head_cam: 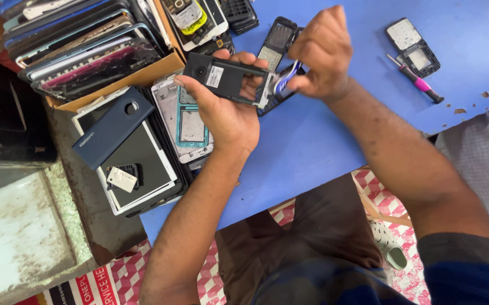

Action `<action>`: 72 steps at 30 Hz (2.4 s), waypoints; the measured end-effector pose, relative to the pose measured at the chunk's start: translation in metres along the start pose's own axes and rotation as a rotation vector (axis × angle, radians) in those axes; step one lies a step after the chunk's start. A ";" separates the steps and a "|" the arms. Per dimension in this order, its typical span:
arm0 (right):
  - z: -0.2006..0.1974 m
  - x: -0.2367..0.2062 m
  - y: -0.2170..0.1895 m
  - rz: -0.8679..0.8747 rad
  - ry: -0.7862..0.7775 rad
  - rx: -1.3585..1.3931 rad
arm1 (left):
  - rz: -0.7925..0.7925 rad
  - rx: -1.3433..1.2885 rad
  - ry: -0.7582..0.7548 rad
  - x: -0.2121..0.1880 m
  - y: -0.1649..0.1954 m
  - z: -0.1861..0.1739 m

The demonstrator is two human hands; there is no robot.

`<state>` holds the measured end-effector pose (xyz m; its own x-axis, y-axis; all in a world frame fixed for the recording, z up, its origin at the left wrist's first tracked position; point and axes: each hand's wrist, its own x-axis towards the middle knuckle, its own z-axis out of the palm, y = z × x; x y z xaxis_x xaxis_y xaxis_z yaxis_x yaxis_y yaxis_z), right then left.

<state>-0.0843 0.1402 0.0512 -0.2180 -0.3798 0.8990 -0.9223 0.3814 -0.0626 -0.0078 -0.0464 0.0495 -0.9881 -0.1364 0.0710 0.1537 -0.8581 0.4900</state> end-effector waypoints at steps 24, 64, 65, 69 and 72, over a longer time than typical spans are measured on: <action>-0.015 0.013 -0.003 -0.096 0.022 -0.018 | -0.242 -0.043 0.051 -0.003 -0.006 0.007; -0.012 0.003 0.011 0.101 -0.132 -0.035 | -0.046 0.798 -0.248 -0.014 -0.014 0.004; -0.016 0.003 0.013 0.150 -0.125 -0.076 | -0.082 0.793 -0.234 -0.013 -0.015 0.005; -0.022 -0.004 0.013 0.353 0.047 -0.071 | 0.104 0.831 -0.226 -0.010 -0.024 0.008; -0.022 -0.004 0.012 0.245 0.017 0.000 | 0.061 0.898 -0.085 -0.008 -0.030 0.005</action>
<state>-0.0873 0.1648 0.0561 -0.4302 -0.2616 0.8640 -0.8422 0.4608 -0.2799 -0.0043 -0.0175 0.0389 -0.9810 -0.1017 0.1655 0.1785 -0.1360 0.9745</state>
